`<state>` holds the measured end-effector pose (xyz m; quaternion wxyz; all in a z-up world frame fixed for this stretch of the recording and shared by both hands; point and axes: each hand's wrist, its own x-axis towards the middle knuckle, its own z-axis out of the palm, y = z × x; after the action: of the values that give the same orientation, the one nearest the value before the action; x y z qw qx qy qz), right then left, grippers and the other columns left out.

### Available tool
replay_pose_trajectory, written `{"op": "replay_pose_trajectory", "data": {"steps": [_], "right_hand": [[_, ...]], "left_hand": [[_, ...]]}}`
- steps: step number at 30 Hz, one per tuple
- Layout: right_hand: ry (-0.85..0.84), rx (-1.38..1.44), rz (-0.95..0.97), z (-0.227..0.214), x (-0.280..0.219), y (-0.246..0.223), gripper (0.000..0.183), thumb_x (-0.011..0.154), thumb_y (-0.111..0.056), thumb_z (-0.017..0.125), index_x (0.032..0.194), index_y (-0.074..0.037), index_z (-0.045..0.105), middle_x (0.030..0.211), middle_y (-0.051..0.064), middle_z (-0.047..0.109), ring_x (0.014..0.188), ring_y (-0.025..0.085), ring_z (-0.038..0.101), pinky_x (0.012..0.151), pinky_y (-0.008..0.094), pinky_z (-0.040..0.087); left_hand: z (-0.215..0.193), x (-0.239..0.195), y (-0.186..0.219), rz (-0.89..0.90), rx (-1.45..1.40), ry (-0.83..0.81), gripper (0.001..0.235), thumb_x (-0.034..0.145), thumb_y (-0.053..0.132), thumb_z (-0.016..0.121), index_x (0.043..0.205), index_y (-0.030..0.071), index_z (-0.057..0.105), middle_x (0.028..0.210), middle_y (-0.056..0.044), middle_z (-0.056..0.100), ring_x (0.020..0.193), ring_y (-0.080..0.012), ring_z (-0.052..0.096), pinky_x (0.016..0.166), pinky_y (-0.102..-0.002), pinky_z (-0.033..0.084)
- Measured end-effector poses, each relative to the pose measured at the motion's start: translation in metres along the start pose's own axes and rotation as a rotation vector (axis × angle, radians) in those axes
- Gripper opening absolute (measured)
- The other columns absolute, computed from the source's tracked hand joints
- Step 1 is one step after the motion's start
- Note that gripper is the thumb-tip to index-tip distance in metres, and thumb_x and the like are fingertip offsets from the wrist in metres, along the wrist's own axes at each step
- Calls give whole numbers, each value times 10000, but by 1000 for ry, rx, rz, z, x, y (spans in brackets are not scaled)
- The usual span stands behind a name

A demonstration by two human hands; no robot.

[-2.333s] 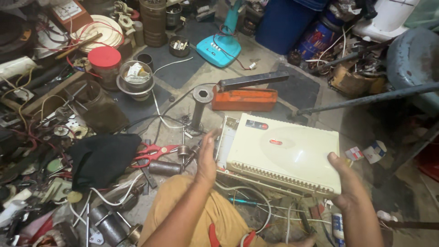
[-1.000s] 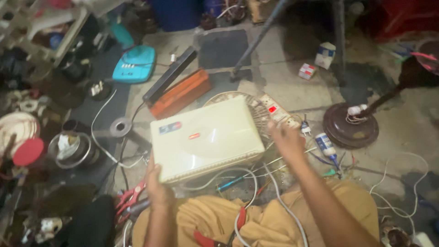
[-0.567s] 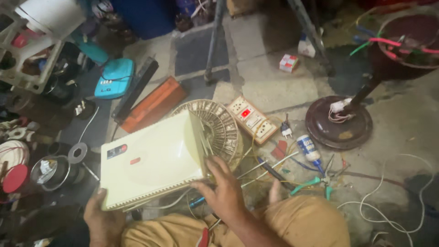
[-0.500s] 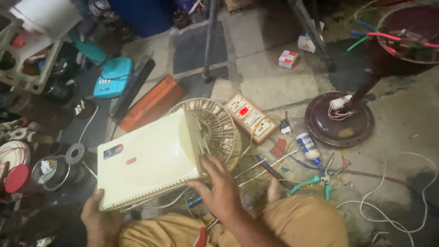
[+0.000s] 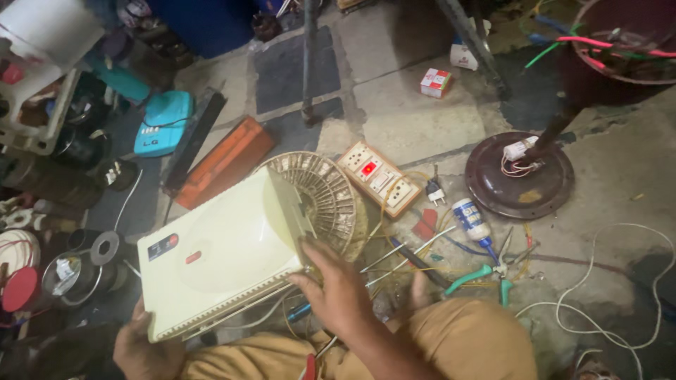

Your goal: The person uses a screwdriver to tighten screws on a small black component attached to a white plastic casing. They then close the casing, plug a power cord into a nearby extension board, and open the casing again to inspect the internal wiring.

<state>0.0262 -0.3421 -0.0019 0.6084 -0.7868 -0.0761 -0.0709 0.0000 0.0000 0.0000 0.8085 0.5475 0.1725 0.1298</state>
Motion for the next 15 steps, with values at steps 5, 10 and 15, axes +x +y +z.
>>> {"op": "replay_pose_trajectory", "data": {"steps": [5, 10, 15], "right_hand": [[40, -35, -61, 7, -6, -2, 527, 915, -249, 749, 1333, 24, 580, 1432, 237, 598, 1340, 398, 568, 1091, 434, 453], [-4, -14, 32, 8, -6, -3, 526, 912, -234, 728, 1363, -16, 566, 1396, 223, 618, 1303, 392, 584, 1056, 432, 474], [14, -32, -13, 10, -6, -2, 514, 922, -224, 713, 1367, -18, 561, 1397, 227, 620, 1293, 403, 590, 1048, 438, 474]], "left_hand": [[1, -4, 11, -41, 7, -30, 750, 849, 281, 582, 1511, -35, 430, 1455, -195, 546, 1361, -351, 512, 1126, -493, 367], [2, -7, 14, 3, -57, -78, 714, 894, 250, 562, 1523, -61, 432, 1452, -202, 546, 1358, -338, 515, 1144, -466, 358], [9, -12, 18, 8, 10, 0, 707, 829, 194, 509, 1503, -9, 435, 1439, -155, 552, 1361, -303, 505, 1138, -442, 362]]}}
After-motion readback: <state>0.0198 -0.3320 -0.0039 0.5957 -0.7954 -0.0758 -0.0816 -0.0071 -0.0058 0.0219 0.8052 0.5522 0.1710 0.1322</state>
